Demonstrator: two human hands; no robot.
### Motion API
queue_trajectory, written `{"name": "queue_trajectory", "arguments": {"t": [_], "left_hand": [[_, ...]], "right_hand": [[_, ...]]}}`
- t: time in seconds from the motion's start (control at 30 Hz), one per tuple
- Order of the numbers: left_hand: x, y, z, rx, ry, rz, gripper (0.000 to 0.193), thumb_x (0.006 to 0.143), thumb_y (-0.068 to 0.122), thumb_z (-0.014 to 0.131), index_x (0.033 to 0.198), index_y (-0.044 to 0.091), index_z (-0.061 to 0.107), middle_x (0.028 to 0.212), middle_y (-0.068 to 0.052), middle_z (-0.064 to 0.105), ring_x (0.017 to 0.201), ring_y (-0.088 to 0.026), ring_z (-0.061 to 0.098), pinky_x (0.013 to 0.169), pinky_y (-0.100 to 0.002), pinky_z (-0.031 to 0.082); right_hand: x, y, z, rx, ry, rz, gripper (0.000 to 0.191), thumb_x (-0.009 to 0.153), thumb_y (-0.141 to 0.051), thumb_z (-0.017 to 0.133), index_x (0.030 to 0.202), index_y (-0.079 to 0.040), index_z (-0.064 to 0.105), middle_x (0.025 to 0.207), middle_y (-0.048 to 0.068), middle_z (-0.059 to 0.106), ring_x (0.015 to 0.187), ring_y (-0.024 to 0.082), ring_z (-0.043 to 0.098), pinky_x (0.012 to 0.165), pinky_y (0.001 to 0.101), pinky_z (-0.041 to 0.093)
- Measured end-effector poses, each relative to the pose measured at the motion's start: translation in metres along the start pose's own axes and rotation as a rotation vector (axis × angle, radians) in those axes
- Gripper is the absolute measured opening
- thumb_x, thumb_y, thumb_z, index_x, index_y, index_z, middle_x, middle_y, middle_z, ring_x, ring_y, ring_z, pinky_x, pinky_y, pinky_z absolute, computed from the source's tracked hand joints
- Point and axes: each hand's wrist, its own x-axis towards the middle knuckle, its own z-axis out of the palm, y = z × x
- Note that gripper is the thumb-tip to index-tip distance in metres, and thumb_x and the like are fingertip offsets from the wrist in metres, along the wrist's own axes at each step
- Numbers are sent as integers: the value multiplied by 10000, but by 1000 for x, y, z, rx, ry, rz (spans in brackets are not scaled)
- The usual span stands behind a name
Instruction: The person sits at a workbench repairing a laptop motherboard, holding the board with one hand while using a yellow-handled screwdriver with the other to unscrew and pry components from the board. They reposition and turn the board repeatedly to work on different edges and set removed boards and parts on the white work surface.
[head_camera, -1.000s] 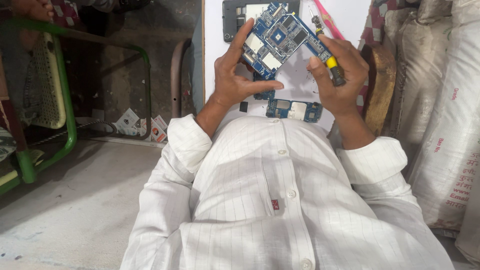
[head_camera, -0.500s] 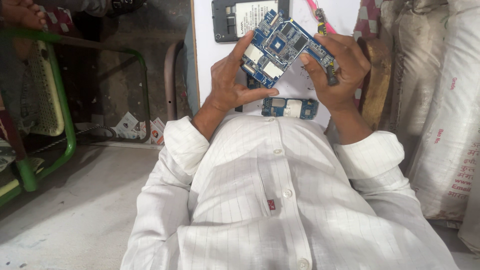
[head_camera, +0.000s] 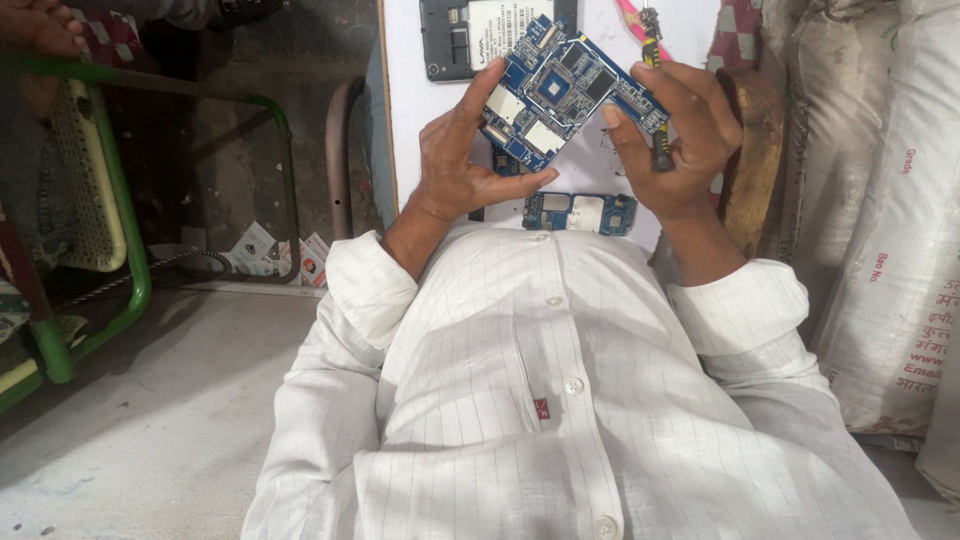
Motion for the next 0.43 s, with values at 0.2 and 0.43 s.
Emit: {"name": "queue_trajectory", "arguments": {"t": [0.2,0.43], "left_hand": [[0,0,-1,-55,1,-52,1104,819,393,972,1616,133,254,1328,-151,714,1140,-245,761,999,-327,657],[-2,-1,-2,-131,-3,-164,1076,845,403,950,1608,155,234,1312,-148,734,1119,-264,798,883,-298,698]], "right_hand": [[0,0,0,-8,7,15,321,1036,-142,857,1285,-15,697,1178,140,691,993,211,716,805,301,582],[-2,1,1,2,6,34,328,1051,-175,861,1292,-17,704,1183,134,700,999,221,722,828,309,583]]}}
